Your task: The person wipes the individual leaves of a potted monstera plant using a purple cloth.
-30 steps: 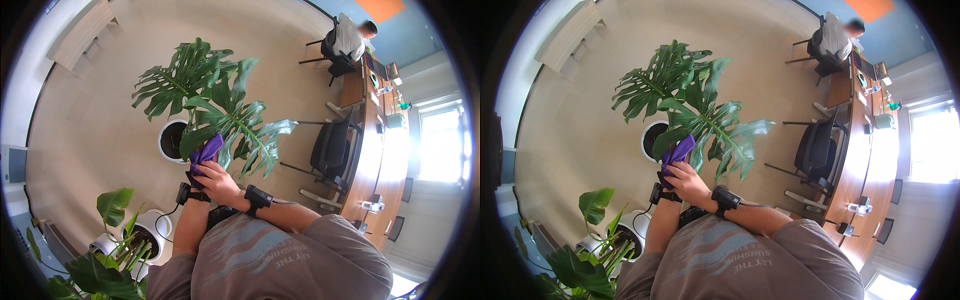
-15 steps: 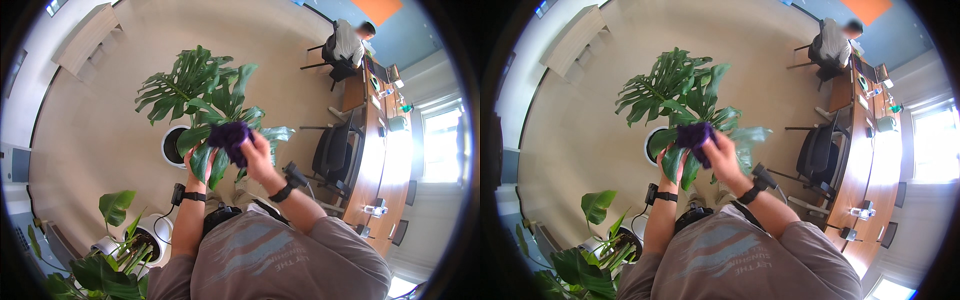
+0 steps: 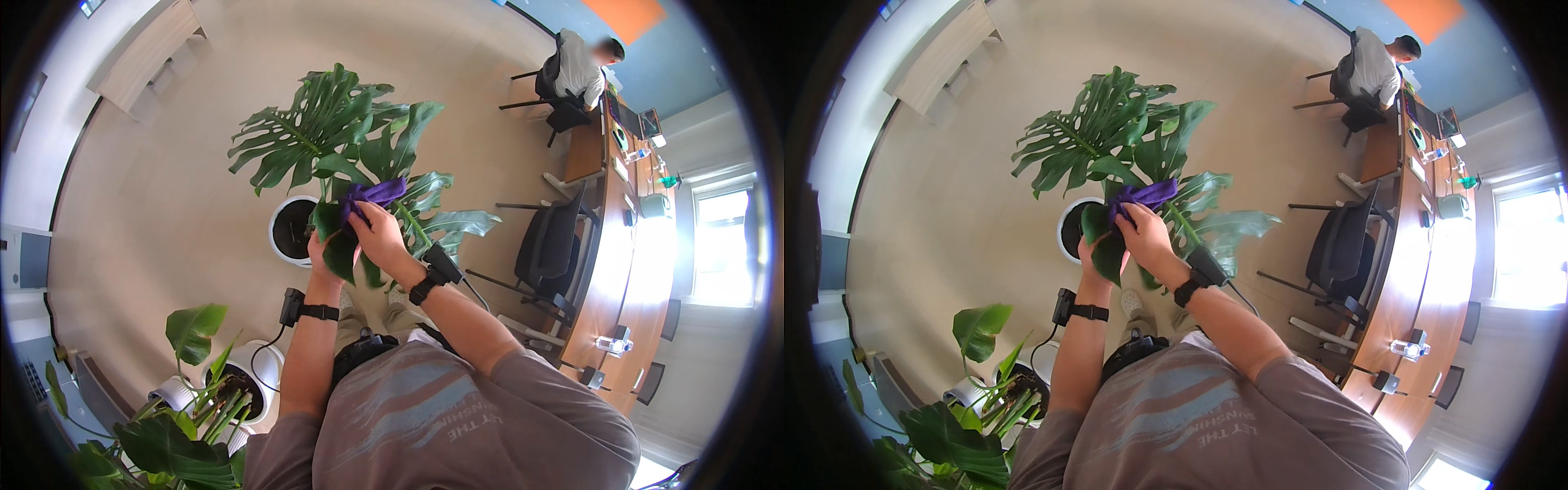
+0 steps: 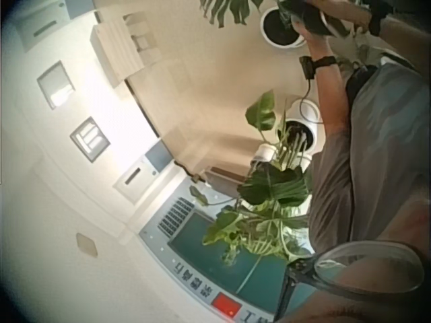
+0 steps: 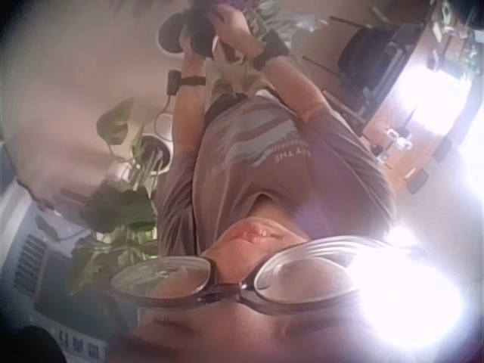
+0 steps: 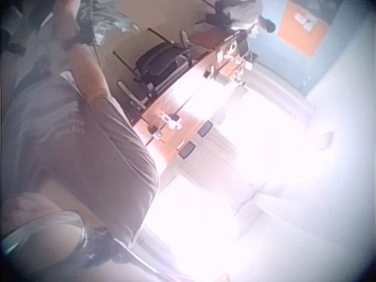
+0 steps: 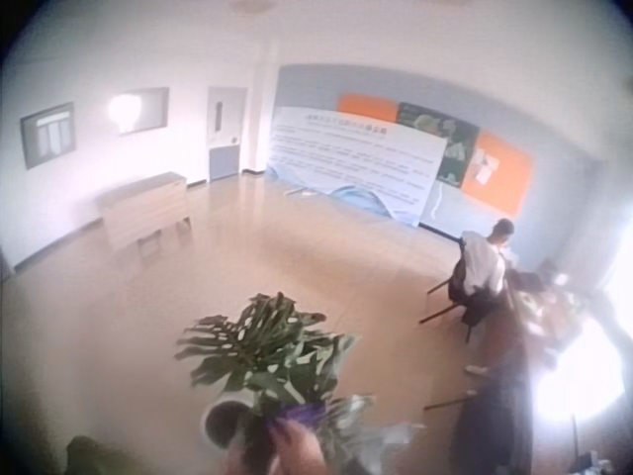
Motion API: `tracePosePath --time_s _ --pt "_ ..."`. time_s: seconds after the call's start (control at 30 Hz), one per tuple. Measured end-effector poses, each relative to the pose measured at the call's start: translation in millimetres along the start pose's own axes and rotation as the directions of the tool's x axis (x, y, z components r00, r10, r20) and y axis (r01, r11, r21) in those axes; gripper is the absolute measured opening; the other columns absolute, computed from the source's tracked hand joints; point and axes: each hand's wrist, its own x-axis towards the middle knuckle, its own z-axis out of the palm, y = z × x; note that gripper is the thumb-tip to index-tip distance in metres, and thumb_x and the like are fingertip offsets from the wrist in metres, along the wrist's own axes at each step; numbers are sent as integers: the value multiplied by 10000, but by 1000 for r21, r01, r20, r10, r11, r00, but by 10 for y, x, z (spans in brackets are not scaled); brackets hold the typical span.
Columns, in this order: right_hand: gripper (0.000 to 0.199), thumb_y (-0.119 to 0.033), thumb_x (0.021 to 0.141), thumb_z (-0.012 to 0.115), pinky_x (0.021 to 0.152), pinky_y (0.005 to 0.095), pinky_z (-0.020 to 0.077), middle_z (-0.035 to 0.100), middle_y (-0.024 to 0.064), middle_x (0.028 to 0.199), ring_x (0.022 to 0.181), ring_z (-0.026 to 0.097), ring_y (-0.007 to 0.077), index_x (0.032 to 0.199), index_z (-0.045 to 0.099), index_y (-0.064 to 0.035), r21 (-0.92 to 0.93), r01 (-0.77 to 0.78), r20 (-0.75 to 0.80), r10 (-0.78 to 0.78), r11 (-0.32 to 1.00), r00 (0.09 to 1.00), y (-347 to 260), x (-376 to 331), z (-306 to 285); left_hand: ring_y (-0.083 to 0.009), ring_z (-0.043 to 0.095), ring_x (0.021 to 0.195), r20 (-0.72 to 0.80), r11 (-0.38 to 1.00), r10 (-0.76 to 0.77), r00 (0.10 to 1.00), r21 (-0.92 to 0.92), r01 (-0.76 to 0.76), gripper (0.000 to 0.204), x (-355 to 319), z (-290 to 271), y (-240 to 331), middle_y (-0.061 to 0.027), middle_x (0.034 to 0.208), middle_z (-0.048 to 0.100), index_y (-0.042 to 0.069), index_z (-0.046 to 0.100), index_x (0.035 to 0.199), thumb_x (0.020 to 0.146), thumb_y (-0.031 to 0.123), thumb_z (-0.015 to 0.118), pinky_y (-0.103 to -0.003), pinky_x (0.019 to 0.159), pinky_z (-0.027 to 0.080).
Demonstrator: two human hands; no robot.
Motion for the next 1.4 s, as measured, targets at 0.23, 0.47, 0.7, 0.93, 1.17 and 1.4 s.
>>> tracePosePath --time_s 0.23,0.47,0.7,0.93,1.17,1.4 --pt "345 -202 893 604 904 419 483 622 212 1134 1064 583 395 1213 615 -71 -78 -1 13 2 997 1000 -108 -50 102 -249 542 1208 67 985 124 990 110 -131 390 -17 -139 -86 -97 1305 570 78 525 1313 990 246 386 -391 1058 422" --pt "316 -206 851 631 977 437 454 628 230 1143 1133 562 391 1131 669 -65 -168 182 25 -180 969 983 -163 -279 268 -243 467 1292 235 999 33 971 -34 -26 473 66 -498 -16 -105 1387 498 69 446 1383 1001 341 390 -444 1134 327" --pt "226 -160 835 675 853 419 510 670 185 1021 988 630 368 1023 683 -36 -126 192 -3 -194 973 981 -233 -436 303 -235 430 1328 70 990 57 996 124 -65 475 -89 -421 -91 -98 1423 465 90 432 1397 1007 354 368 -467 1155 280" --pt "207 -175 903 651 724 342 503 658 96 827 803 633 230 983 647 16 237 8 76 -27 972 997 -236 -751 305 -228 392 1363 -14 956 125 992 271 -117 477 -241 -326 -173 -91 1458 431 111 417 1411 1014 366 347 -489 1176 234" --pt "478 -417 999 470 1003 391 469 631 106 1219 1100 617 242 1268 540 -29 798 -603 584 279 -24 762 -211 -695 -271 -280 521 1228 132 408 286 949 879 -245 433 -275 -435 -314 -177 1356 512 -2 430 1378 1012 226 398 -422 1109 363" --pt "745 -535 891 594 1110 423 365 494 138 1406 1267 512 276 1414 406 -40 518 -833 832 -111 -192 543 395 -678 -1119 -311 562 1138 -387 967 248 888 157 -201 473 -402 -1740 -783 -174 1243 591 14 536 1264 966 376 474 -462 1032 436"
